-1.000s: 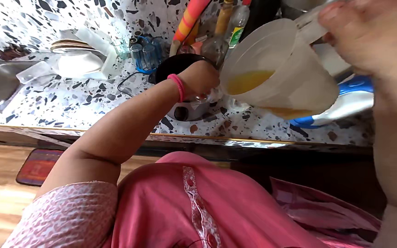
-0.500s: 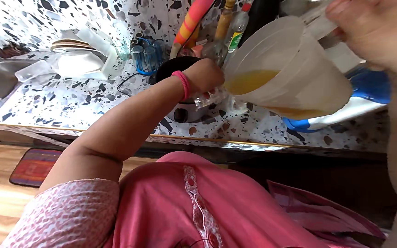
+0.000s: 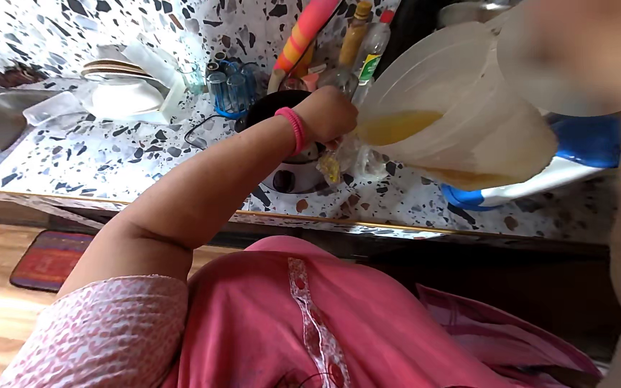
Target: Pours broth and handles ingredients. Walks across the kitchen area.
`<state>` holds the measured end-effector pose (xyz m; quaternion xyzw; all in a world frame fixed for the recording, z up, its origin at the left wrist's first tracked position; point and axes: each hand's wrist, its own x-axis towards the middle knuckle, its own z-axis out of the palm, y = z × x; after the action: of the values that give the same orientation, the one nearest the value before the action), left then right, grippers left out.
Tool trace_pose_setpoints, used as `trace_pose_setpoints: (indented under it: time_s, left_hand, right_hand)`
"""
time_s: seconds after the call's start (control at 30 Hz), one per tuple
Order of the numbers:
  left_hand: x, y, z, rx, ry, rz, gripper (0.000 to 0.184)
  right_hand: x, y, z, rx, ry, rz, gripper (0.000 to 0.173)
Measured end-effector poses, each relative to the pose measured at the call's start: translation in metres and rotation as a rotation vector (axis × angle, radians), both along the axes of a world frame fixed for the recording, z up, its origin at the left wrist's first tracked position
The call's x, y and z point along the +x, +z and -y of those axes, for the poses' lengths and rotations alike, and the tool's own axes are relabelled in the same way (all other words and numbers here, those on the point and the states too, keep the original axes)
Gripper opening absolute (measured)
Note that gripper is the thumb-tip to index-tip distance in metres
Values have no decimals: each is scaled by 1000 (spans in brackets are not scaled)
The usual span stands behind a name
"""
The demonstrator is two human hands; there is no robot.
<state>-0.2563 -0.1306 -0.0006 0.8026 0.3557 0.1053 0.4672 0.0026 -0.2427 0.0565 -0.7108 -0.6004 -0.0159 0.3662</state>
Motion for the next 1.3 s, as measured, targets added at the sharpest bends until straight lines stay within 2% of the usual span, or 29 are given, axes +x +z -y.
trace_pose_setpoints:
  time_s: [0.07, 0.17, 0.33, 0.57, 0.93, 1.3]
  left_hand:
    - [0, 0, 1, 0, 5, -1, 27]
    - [1, -1, 0, -18, 9, 20, 25]
    - [4, -3, -1, -45, 29, 52, 23]
    - [5, -3, -1, -58, 6, 61, 27]
    - [10, -3, -1, -73, 15, 88, 26]
    - [16, -2, 0, -106, 22, 95, 26]
  right_hand:
    - [1, -1, -1, 13, 21, -23, 50]
    - [4, -3, -1, 2, -10, -22, 53]
    - [2, -2, 1, 13, 24, -37, 45]
    - [4, -2, 3, 53, 97, -58, 32]
    - [13, -1, 5, 22, 35, -32, 43]
    - [23, -2, 5, 27, 58, -8, 43]
